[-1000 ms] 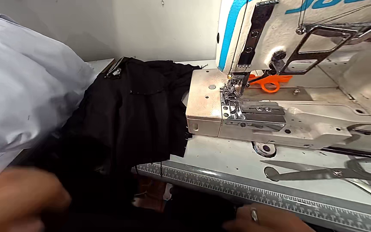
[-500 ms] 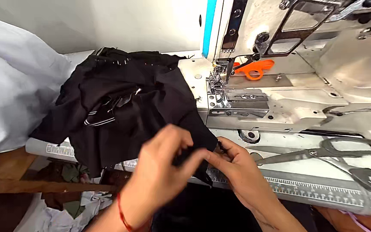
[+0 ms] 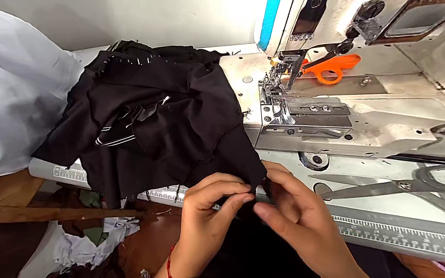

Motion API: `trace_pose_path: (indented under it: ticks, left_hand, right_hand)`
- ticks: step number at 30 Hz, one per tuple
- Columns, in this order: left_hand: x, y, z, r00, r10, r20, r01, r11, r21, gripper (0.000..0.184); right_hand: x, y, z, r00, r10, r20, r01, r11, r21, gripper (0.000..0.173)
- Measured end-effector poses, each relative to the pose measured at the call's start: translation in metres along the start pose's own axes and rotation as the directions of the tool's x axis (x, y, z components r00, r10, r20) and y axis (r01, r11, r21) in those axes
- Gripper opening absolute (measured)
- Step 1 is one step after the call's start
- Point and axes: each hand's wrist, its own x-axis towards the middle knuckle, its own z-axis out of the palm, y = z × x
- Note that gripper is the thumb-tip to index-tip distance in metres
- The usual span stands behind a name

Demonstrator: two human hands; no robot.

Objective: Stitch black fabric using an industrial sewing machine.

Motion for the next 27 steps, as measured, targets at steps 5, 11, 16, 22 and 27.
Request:
trace_pose_path:
  ticks: [5, 11, 16, 22, 27]
  left_hand:
    - [0.002, -0.001, -0.007, 1.000, -0.002, 0.000, 0.002, 0.994, 0.110, 0.015]
    - [-0.007, 0.011, 0.002, 0.993, 0.114, -0.044, -0.089, 0.924, 0.371, 0.013]
    - [-0.022, 0.013, -0.028, 0.985, 0.171, -0.009, -0.125, 0.755, 0.644, 0.018]
    - [-0.022, 0.044, -0.026, 0.901, -0.004, -0.434, -0.087, 0.978, -0.190, 0.013]
    - [-0.038, 0.050, -0.040, 0.977, 0.012, -0.214, -0.039, 0.992, -0.121, 0.015]
  right_hand:
    - [-0.001, 0.003, 0.009, 0.998, -0.035, -0.059, 0.018, 0.964, -0.264, 0.022]
    - [0.006, 0.004, 0.014, 0.992, -0.045, -0.116, -0.014, 0.887, -0.461, 0.027]
    - [0.010, -0.017, -0.010, 0.948, -0.245, -0.204, 0.063, 0.772, -0.632, 0.025]
    - [-0.027, -0.015, 0.006, 0.952, -0.275, -0.132, 0.112, 0.718, -0.687, 0.015]
    - [-0.032, -0.015, 0.000, 0.937, -0.102, -0.333, 0.022, 0.972, -0.235, 0.015]
